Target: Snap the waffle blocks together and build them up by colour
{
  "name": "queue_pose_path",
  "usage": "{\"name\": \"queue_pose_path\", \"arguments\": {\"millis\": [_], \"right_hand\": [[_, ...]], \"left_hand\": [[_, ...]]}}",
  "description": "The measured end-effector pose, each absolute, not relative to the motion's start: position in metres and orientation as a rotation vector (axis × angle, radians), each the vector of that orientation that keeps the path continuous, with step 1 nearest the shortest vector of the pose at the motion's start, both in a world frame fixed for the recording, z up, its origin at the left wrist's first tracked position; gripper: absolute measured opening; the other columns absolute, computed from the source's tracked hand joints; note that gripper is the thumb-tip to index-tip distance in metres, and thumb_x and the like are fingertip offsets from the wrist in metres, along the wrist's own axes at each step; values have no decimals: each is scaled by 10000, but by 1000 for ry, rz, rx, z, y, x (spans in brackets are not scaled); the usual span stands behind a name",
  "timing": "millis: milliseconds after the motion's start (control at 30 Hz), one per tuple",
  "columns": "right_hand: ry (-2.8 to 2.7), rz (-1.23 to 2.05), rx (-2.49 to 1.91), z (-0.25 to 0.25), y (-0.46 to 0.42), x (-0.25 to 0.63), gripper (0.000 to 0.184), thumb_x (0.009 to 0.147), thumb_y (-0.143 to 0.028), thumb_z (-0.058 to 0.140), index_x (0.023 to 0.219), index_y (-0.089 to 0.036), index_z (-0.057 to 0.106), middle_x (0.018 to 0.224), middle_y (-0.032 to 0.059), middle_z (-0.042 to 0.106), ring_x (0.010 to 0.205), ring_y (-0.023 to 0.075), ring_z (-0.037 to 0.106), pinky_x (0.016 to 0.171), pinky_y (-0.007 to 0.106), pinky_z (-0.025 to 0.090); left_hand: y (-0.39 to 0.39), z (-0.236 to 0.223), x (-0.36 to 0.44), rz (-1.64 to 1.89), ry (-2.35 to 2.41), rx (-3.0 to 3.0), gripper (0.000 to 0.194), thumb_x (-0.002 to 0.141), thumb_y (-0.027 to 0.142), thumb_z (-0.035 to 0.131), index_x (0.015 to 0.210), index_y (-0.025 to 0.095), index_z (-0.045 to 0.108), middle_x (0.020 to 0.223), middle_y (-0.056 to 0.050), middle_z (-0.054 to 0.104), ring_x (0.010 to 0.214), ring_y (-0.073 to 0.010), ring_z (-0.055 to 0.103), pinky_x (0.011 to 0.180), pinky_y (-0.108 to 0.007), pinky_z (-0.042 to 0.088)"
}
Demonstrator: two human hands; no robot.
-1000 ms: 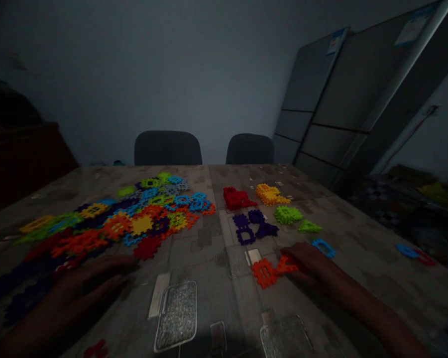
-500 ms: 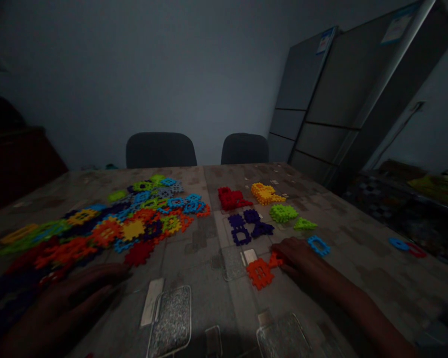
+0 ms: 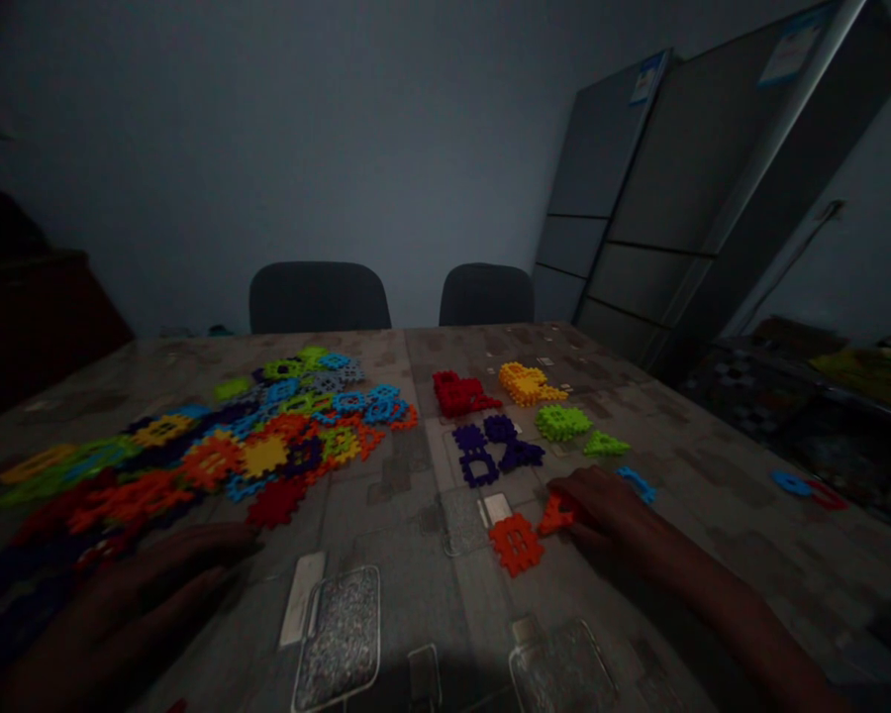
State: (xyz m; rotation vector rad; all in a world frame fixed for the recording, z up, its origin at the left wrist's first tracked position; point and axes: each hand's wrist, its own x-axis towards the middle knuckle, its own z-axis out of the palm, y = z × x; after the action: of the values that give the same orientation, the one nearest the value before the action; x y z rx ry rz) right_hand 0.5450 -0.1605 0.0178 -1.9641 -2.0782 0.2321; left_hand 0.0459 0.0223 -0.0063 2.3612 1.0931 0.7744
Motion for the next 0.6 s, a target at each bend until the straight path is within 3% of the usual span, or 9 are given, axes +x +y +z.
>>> {"name": "queue_pose_path", "arguments": {"millis": [167, 400, 600], "right_hand": [[-2089, 269, -1987, 17, -191, 543, 381, 947, -430, 564, 1267, -253, 671, 1233, 144, 708, 1121, 327, 664, 958, 510, 538], [-2067, 367, -2023, -9, -218, 536, 385, 1006, -392, 492, 1358, -298, 616, 1377, 116, 632, 1273, 328, 580, 1046, 518, 500], [-2065, 390, -2016, -5, -212, 533, 378, 997, -375, 483, 1328, -286, 641, 1345, 127, 648, 1234, 334, 603, 1023, 523, 512]], "left_hand": [[24, -9, 43, 789, 1075, 2387, 265, 871, 435, 606, 1034, 340, 792, 1088, 5, 799, 950, -234, 775, 828, -272, 623], [25, -10, 44, 841, 1013, 2457, 235, 882, 403, 609, 1032, 357, 784, 1050, 26, 806, 897, -204, 787, 776, -232, 624], [25, -11, 43, 849, 999, 2462, 236, 892, 416, 604, 1029, 355, 785, 1057, 24, 806, 903, -210, 787, 777, -236, 625]]}}
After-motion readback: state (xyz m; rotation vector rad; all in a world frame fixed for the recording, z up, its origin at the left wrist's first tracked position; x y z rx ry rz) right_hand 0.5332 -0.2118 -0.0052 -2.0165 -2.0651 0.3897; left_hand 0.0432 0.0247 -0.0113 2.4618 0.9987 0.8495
